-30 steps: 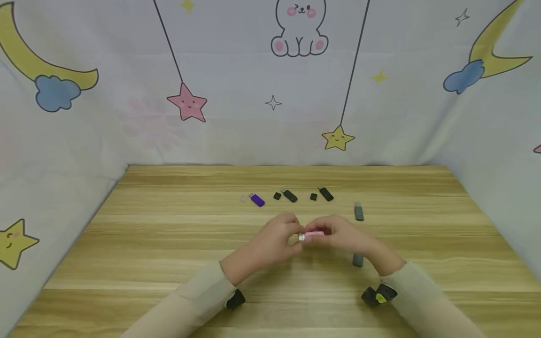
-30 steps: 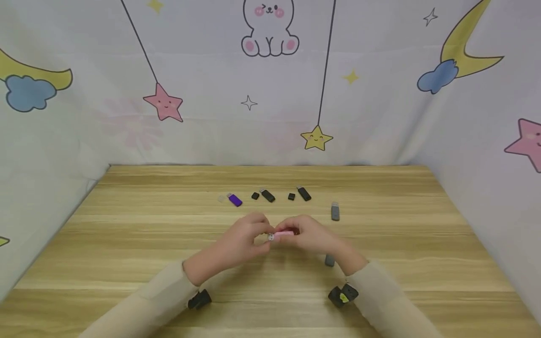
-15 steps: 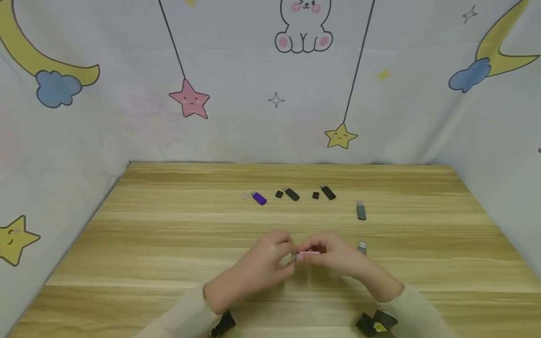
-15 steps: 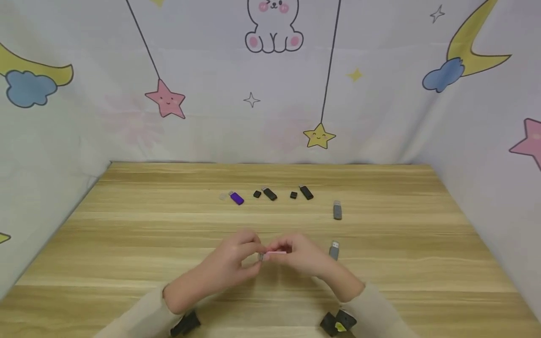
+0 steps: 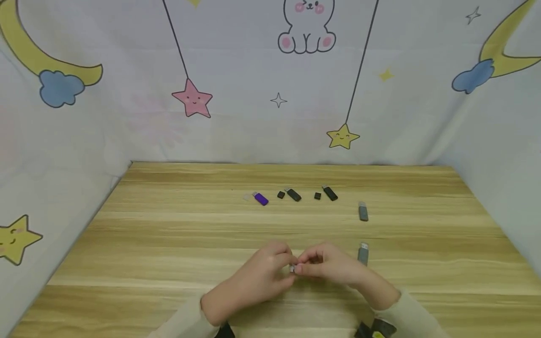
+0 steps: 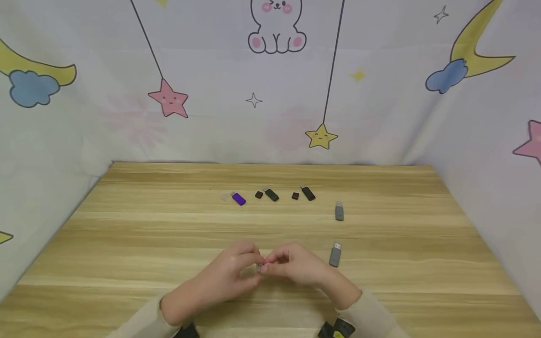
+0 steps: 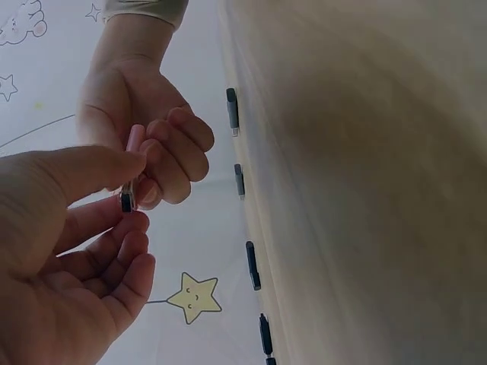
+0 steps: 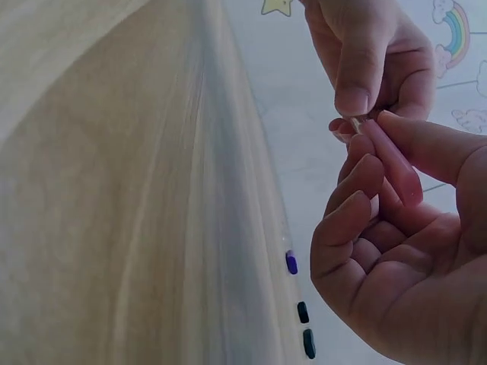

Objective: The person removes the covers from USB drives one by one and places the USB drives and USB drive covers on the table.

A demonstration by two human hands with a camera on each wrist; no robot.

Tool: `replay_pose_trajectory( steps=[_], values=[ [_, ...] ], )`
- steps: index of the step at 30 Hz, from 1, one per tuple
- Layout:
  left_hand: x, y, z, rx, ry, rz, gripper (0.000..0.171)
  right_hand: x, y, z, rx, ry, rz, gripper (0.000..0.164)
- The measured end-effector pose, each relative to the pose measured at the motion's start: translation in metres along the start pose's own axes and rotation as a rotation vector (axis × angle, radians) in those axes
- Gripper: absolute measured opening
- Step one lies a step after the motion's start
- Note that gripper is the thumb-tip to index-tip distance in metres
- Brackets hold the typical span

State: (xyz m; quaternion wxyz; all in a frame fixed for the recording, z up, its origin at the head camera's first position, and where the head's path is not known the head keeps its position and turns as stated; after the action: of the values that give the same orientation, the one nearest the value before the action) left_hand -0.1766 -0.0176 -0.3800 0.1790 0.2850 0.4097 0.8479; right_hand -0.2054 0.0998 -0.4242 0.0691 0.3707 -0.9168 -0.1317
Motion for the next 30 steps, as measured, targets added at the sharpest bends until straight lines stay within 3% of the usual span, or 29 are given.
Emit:
replay_pose_trajectory(
  steps=[15, 30],
  values=[
    [-0.005, 0.010, 0.006, -0.047, -0.077, 0.034, 0.008, -0.003, -0.004, -0.008, 0.005, 0.061, 0.021, 0.025],
    [-0.005, 0.013, 0.000, -0.070, -0.044, -0.006, 0.016, -0.003, -0.004, -0.014, 0.029, 0.150, 0.006, 0.029]
  ],
)
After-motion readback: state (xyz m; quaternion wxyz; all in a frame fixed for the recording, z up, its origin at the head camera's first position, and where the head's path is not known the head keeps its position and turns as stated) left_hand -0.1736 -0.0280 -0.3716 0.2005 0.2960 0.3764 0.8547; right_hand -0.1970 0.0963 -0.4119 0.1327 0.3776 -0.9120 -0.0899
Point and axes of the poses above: each hand's wrist, its own x-axis towards the middle knuckle, its own y-axis out of the back of the hand, z = x × y, the point moved 7 cm from there along x, towards the middle knuckle, and after that the axes turned 14 degrees about y, right-handed, at the moved point
